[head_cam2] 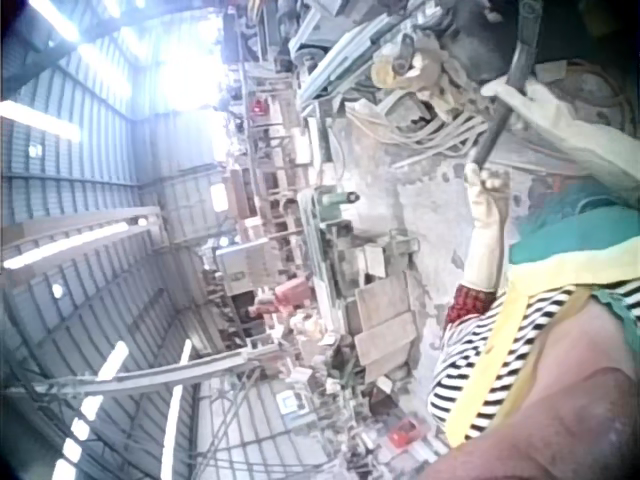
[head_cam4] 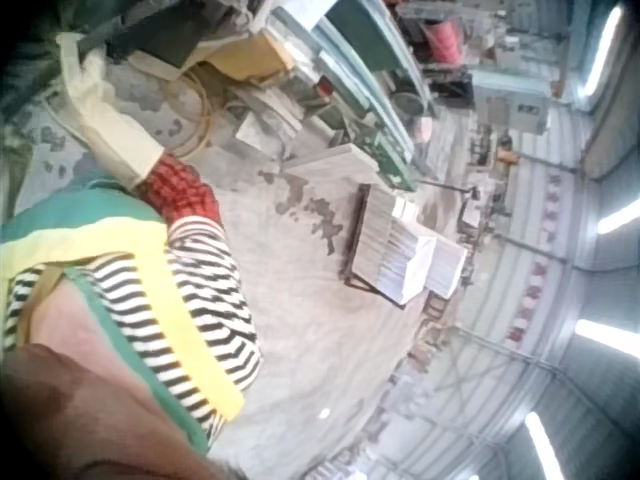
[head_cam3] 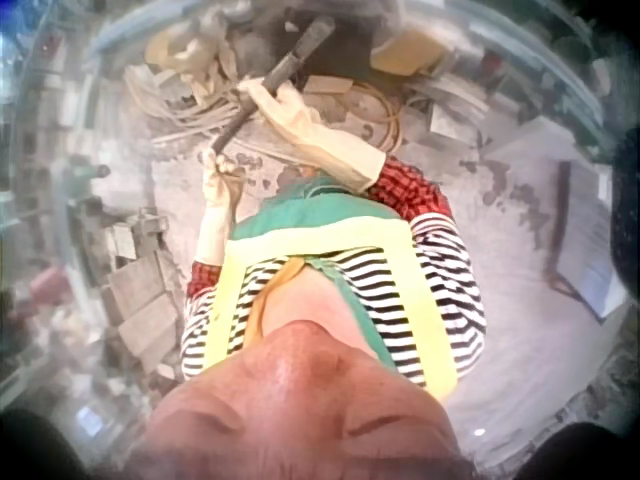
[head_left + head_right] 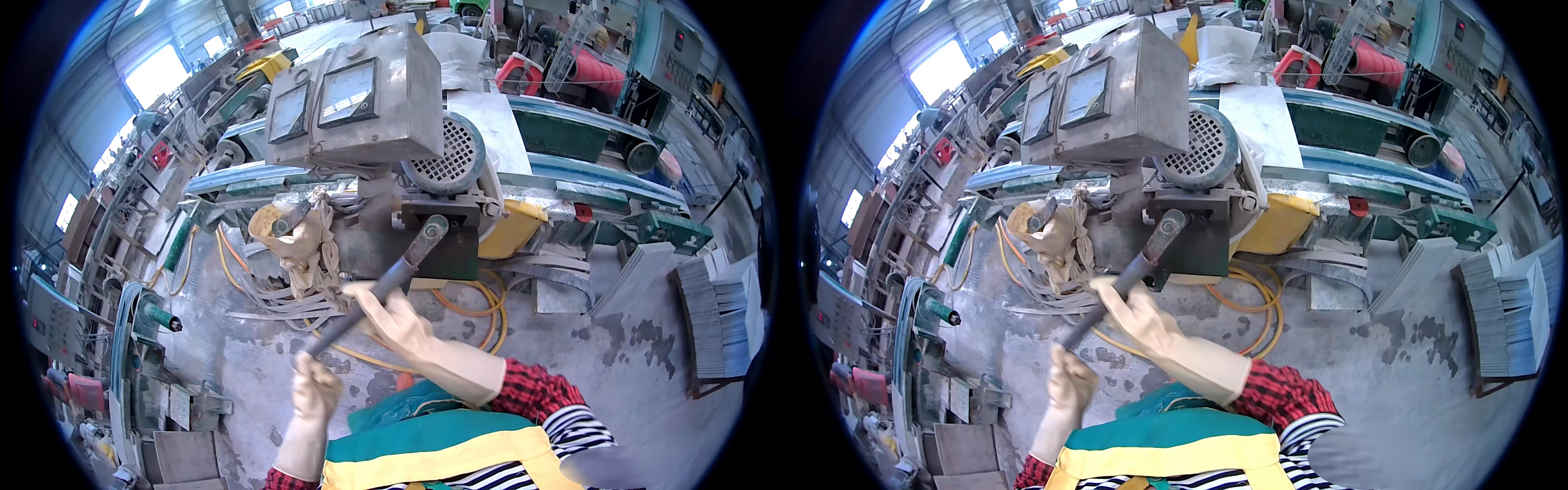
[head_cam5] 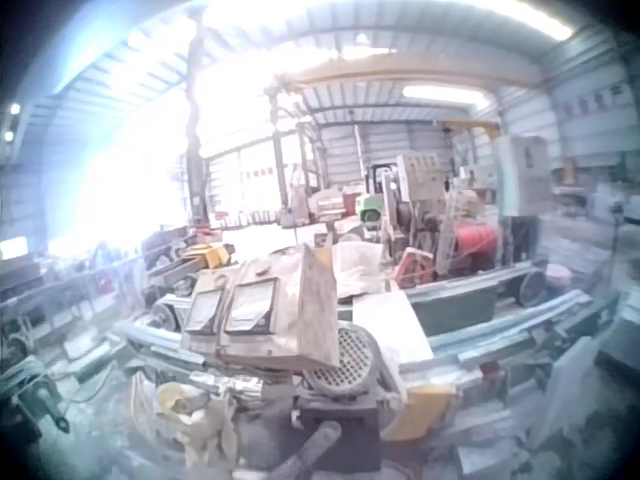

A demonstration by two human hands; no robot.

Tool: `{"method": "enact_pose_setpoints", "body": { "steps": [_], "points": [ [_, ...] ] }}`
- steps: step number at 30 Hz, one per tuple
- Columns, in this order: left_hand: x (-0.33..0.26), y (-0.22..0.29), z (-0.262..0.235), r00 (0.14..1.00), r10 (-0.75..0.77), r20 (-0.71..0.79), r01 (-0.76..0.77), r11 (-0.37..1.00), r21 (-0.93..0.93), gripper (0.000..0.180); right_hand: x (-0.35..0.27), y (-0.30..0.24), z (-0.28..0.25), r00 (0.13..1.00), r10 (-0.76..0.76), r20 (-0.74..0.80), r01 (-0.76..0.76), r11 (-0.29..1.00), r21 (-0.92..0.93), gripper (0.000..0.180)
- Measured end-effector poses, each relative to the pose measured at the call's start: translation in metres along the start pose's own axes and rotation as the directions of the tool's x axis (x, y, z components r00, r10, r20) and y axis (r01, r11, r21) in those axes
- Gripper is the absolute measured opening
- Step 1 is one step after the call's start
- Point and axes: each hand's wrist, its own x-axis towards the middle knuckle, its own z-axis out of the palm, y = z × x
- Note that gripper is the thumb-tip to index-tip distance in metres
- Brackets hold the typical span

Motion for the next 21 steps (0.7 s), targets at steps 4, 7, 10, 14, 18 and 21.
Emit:
{"method": "enact_pose_setpoints", "body": {
  "steps": [4,7,10,14,18,21],
  "points": [
    [0.041,0.092,0.04,0.912,0.386,0.138,-0.366,0.918,-0.151,0.037,0.051,-0.029,0.027,0.774,0.583,0.248,-0.575,0.483,0.66,0.049],
    [0.054,0.141,0.087,0.891,0.429,0.15,-0.378,0.883,-0.279,0.034,0.067,-0.022,0.019,0.771,0.558,0.308,-0.589,0.44,0.678,0.05],
    [0.064,0.185,0.137,0.805,0.546,0.232,-0.474,0.827,-0.303,0.032,0.068,-0.011,-0.009,0.768,0.452,0.454,-0.629,0.402,0.665,0.042],
    [0.081,0.225,0.226,0.774,0.576,0.264,-0.516,0.815,-0.264,0.042,0.015,-0.018,-0.078,0.715,0.574,0.399,-0.692,0.497,0.524,0.037],
    [0.124,0.236,0.316,0.727,0.518,0.451,-0.422,0.855,-0.301,0.031,-0.09,-0.03,-0.14,0.529,0.849,0.012,-0.717,0.439,0.541,0.033],
    [0.098,0.199,0.393,0.627,0.617,0.476,-0.626,0.762,-0.163,0.029,-0.144,-0.05,-0.167,0.331,0.91,-0.248,-0.697,0.413,0.586,0.03]
  ]
}}
